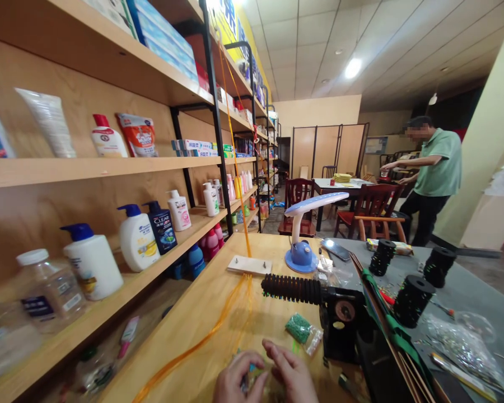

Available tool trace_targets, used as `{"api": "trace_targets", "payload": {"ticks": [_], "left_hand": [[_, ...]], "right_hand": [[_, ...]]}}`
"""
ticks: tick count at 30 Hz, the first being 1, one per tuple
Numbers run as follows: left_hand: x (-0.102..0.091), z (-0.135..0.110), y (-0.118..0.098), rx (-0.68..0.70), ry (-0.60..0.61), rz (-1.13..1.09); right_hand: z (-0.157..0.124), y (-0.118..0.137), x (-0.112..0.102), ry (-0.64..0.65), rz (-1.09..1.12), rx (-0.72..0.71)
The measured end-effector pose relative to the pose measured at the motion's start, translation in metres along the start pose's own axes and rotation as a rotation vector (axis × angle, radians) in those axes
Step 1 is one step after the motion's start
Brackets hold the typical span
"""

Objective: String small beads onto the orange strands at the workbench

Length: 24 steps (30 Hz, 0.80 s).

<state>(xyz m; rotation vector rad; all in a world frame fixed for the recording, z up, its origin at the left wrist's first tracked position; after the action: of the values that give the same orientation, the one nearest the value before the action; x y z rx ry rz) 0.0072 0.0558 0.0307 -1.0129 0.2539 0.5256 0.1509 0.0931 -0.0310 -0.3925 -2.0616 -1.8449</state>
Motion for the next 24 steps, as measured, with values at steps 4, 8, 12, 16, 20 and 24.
{"api": "trace_targets", "payload": {"ticks": [4,8,12,16,20,24], "left_hand": [[0.014,-0.001,-0.008,-0.04,-0.052,0.011],[0.016,0.0,-0.009,-0.064,-0.06,0.017],[0.012,0.001,-0.015,-0.007,-0.034,0.068],[0.01,0.005,-0.014,-0.047,0.031,0.064],[0.004,0.016,0.002,-0.298,0.104,-0.209],[-0.018,0.024,0.02,-0.505,0.031,-0.375]], "right_hand": [[-0.006,-0.001,0.013,0.08,0.159,0.029],[-0.01,-0.006,0.011,0.041,0.179,0.069],[-0.009,-0.014,0.012,0.017,0.184,0.075],[-0.009,-0.013,0.018,0.051,0.159,0.077],[-0.009,0.001,0.011,0.036,-0.052,-0.036],[-0.011,0.017,0.009,0.064,-0.295,-0.275]]}}
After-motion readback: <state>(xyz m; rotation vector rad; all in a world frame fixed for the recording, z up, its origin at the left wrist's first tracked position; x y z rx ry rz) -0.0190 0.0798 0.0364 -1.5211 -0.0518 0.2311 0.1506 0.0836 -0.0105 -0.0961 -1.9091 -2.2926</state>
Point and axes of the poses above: each hand's wrist, its own z-axis towards the middle knuckle, its own x-axis out of the palm, y = z × x, the point moved 8 cm from there along z, towards the middle knuckle, and after that the axes turned 9 degrees about z, right-handed, at the moved point
